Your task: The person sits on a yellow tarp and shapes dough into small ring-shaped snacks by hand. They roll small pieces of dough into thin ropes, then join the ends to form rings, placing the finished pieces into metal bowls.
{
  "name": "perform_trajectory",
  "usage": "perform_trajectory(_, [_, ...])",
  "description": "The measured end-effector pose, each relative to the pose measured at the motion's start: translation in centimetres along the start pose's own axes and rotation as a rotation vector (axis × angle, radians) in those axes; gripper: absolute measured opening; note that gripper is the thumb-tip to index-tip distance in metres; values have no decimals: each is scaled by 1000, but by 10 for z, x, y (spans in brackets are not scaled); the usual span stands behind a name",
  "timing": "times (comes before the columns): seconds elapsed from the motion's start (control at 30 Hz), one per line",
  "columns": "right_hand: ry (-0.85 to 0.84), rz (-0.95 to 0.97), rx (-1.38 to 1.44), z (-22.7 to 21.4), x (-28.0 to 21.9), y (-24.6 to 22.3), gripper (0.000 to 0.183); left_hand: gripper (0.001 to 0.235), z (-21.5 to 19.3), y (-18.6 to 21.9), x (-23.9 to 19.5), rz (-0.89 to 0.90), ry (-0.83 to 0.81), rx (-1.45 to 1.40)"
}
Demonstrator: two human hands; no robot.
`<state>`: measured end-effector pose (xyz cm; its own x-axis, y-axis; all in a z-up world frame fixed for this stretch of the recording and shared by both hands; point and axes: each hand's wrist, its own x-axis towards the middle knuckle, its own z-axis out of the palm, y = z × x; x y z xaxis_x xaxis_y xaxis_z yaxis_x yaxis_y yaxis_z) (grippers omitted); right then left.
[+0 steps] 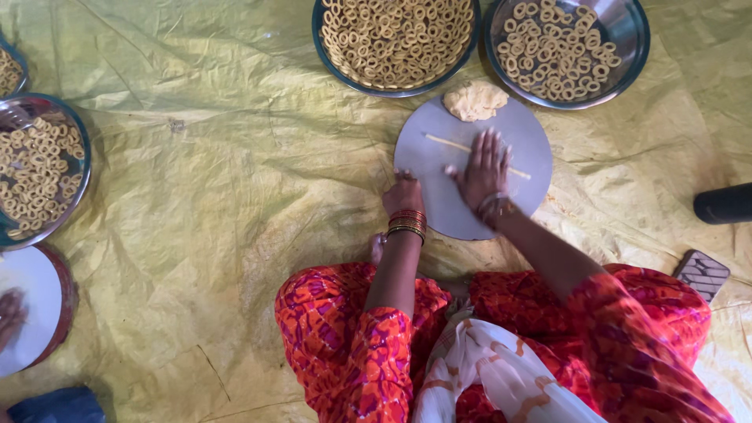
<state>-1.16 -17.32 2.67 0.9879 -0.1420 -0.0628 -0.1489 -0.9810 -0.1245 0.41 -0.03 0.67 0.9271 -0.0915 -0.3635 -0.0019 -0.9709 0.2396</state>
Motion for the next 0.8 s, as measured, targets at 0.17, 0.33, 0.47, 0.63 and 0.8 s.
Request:
perform_trajectory(0.17, [-150, -144, -50, 4, -49, -11, 102, 38, 15, -4, 11, 4, 51, -33])
perform_trajectory(0.33, [-70, 34, 10, -27, 6, -6, 97, 38, 18, -11, 9, 5, 61, -68])
perform_trajectory(0.47, [-35, 90, 19, -30, 15, -7, 95, 41, 20, -17, 5, -23, 4, -101])
perform_trajectory(0.63, [-149, -148, -88, -7, -58, -12, 101, 43, 38, -16, 18, 28, 122, -116])
perform_trajectory(0.8, [-45, -333, -123, 13, -79, -12, 106, 43, 43, -6, 33, -140, -54, -215])
